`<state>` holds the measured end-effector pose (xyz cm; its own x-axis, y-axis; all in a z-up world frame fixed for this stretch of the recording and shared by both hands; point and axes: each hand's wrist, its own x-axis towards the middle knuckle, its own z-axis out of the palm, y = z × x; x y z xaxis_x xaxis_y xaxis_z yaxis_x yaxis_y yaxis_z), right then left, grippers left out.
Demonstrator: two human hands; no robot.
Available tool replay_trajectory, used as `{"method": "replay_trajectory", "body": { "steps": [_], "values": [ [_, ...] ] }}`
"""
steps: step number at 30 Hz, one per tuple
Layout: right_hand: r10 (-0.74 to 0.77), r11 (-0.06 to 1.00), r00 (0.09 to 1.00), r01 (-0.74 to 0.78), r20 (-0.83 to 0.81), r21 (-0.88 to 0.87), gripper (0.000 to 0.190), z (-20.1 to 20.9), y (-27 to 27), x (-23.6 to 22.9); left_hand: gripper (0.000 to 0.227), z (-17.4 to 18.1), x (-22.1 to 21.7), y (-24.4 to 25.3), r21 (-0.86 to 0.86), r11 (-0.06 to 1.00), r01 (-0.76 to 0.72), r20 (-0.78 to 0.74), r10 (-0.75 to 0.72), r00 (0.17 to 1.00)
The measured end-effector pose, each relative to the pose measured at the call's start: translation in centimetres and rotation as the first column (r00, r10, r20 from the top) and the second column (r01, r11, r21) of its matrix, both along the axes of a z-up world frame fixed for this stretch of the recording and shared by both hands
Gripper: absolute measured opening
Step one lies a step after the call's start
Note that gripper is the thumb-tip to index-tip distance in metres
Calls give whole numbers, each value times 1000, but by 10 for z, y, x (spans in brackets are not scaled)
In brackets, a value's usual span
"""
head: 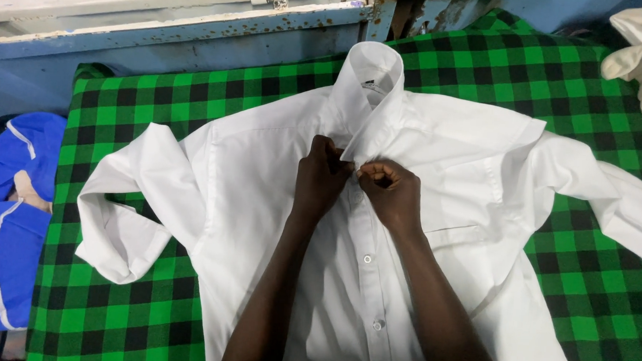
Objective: The person buttons and folds a white shirt on a green checkered surface, aligning the collar and sleeves before folding it into a compact square.
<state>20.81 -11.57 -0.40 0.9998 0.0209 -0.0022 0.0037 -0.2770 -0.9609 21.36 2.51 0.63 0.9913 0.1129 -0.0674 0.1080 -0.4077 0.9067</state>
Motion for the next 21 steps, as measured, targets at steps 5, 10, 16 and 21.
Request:
{"method": "replay_trajectory", "body": {
  "steps": [5, 10, 16, 21],
  "values": [
    [-78, 995, 997, 78, 11, -66, 6, -9, 1, 2, 27, -5, 1, -4, 155, 985, 78, 17, -82, 996],
    [-99, 981, 995, 102, 27, -168, 7, 4, 0, 3, 23, -30, 0, -22, 184, 982, 39, 54, -49, 997],
    [-50, 898, 871, 253, 489, -360, 31, -4, -60, 32, 32, -12, 5, 23, 262, 947, -184, 154, 148, 977],
    [170, 728, 752, 340, 637, -595, 79, 5, -175, 92, 49, 8, 5, 139, 658, 678, -326, 249, 212, 945]
  ]
}}
